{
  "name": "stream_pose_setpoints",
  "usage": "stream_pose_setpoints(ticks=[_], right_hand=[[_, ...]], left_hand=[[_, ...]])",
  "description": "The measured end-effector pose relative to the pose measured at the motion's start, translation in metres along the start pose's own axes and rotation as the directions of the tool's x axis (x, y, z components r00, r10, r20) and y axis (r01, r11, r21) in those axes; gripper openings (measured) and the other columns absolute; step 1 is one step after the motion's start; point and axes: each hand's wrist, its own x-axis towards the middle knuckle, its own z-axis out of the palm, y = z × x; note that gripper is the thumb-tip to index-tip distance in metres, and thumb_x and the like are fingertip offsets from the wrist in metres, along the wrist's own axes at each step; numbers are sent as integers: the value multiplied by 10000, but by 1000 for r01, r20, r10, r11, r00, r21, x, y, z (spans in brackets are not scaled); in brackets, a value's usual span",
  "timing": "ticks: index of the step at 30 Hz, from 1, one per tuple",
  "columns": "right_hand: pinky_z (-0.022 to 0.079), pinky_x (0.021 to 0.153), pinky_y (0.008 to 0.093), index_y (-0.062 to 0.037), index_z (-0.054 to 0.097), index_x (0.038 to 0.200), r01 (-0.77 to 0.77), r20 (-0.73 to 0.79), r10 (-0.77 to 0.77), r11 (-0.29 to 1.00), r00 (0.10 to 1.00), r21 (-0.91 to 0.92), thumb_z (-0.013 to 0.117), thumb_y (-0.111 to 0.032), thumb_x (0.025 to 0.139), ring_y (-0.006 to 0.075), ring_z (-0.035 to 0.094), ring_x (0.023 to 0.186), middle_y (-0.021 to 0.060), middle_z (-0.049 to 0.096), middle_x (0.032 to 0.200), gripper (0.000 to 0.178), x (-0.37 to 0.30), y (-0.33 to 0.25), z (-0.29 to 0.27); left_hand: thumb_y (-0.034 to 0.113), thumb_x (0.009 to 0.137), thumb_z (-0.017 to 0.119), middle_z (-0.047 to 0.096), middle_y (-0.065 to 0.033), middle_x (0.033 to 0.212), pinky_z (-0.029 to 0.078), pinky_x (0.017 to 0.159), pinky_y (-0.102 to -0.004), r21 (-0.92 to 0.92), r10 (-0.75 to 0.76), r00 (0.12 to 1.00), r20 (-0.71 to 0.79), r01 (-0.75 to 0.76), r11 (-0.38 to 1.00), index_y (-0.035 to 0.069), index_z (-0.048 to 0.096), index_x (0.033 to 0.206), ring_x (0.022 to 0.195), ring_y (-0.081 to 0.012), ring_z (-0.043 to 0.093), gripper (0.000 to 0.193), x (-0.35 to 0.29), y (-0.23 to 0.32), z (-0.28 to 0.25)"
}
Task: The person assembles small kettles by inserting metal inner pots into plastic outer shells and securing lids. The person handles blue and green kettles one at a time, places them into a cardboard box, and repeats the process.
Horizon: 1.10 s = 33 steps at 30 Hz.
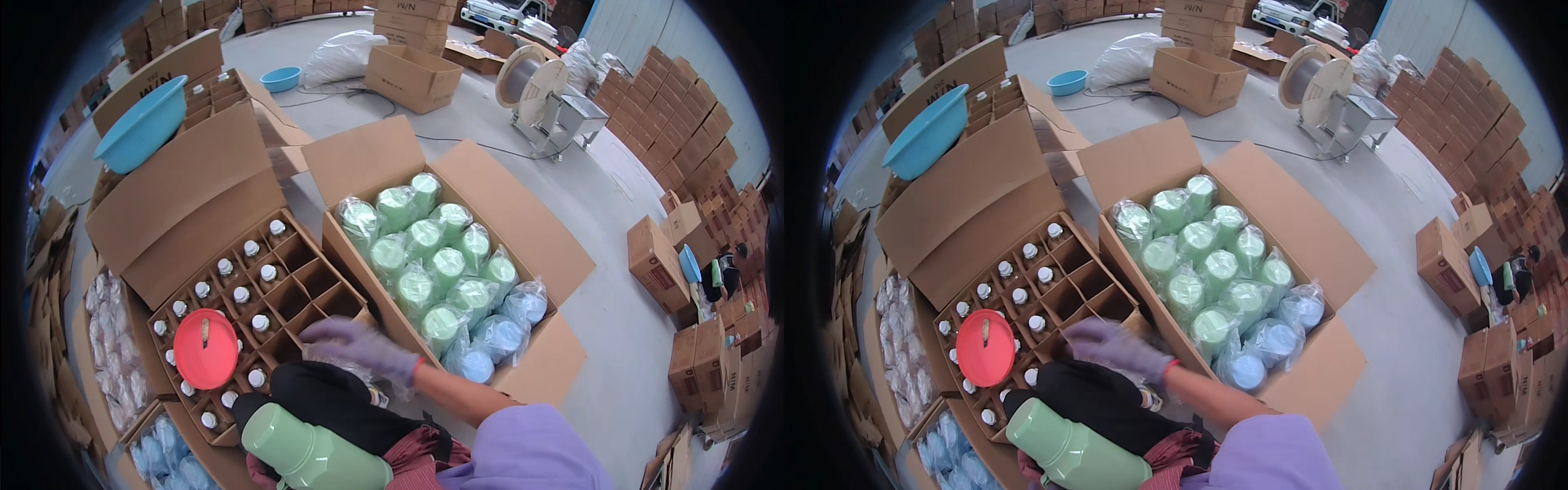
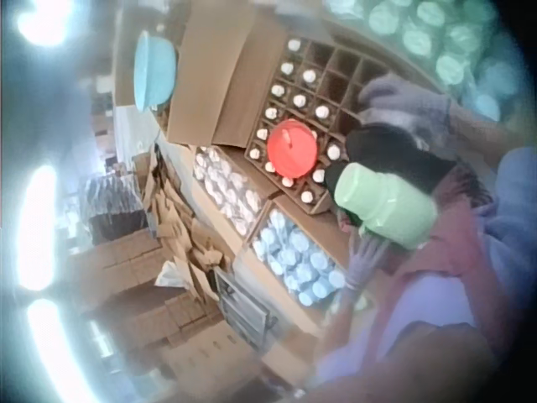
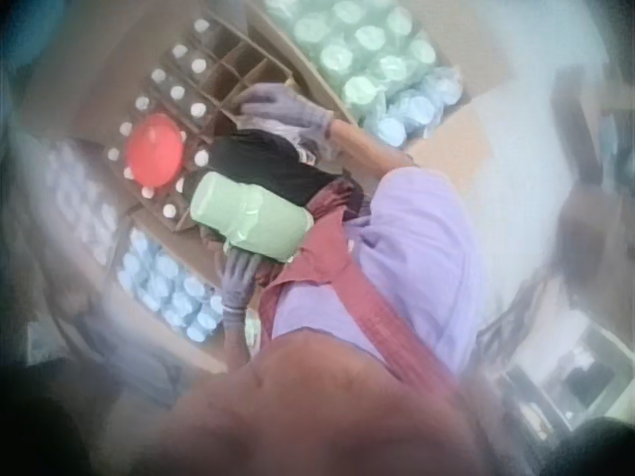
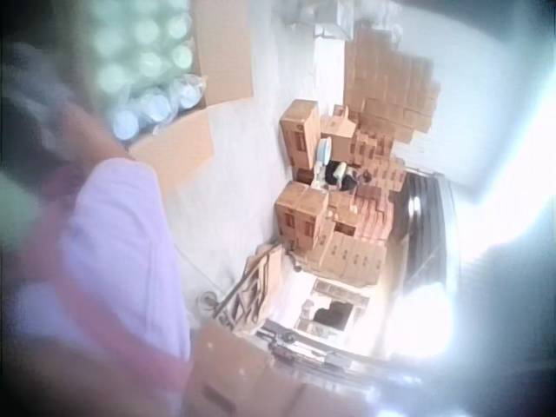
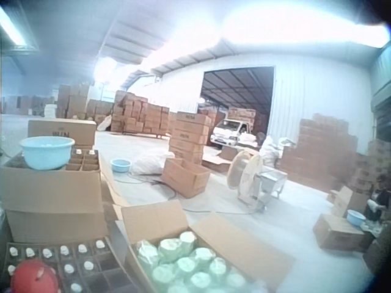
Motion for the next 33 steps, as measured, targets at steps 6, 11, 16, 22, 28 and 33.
stream_pose_setpoints(ticks=[6,11,16,22,28,33], right_hand=[[447,1048,441,-25,519,1406,-734,-918,-60,582,392,-351,737,-361,846,383,581,1183,234,598,1318,688,-124,207,-247],[487,959,380,-1,632,1295,-815,-883,438,566,167,127,683,-359,862,278,624,1078,179,682,1182,565,-189,269,-342],[502,815,335,-21,718,1184,-604,-801,561,718,208,346,648,-343,884,194,619,925,106,705,1061,446,-209,260,-334],[457,968,309,-21,734,1164,-335,-775,320,930,545,149,611,-255,934,192,597,1084,93,680,1168,351,-174,130,-255],[401,1112,319,-38,635,1343,25,123,-40,991,992,128,542,-190,1035,209,552,1264,97,591,1356,357,-38,-42,-112],[238,1222,581,-79,465,1485,154,158,-705,358,692,921,465,-403,1046,259,426,1415,91,410,1577,545,102,-149,-22]], left_hand=[[266,1029,536,574,-181,1379,402,1115,-488,-149,-613,734,-291,598,787,15,542,1398,1262,-352,550,447,33,-25,-55],[367,1059,517,543,-203,1416,422,1096,-436,-684,-905,422,-56,644,343,-10,470,1457,1264,-327,539,551,37,-79,-27],[322,1055,533,548,-175,1398,484,1023,-414,-701,-866,489,-103,582,412,-24,450,1462,1197,-300,577,541,27,-98,-1],[253,1045,538,553,-172,1393,451,1073,-424,-736,-934,358,5,633,239,-38,466,1433,1239,-311,548,490,35,-139,-3],[207,1050,460,668,-166,1237,476,1062,-391,-788,-787,548,-283,334,516,-42,603,1297,1167,-263,640,379,180,-132,-14],[268,1000,592,576,-166,1386,437,1097,-383,-958,-572,806,-149,27,287,-23,483,1449,1259,-265,574,547,247,-119,-25]])
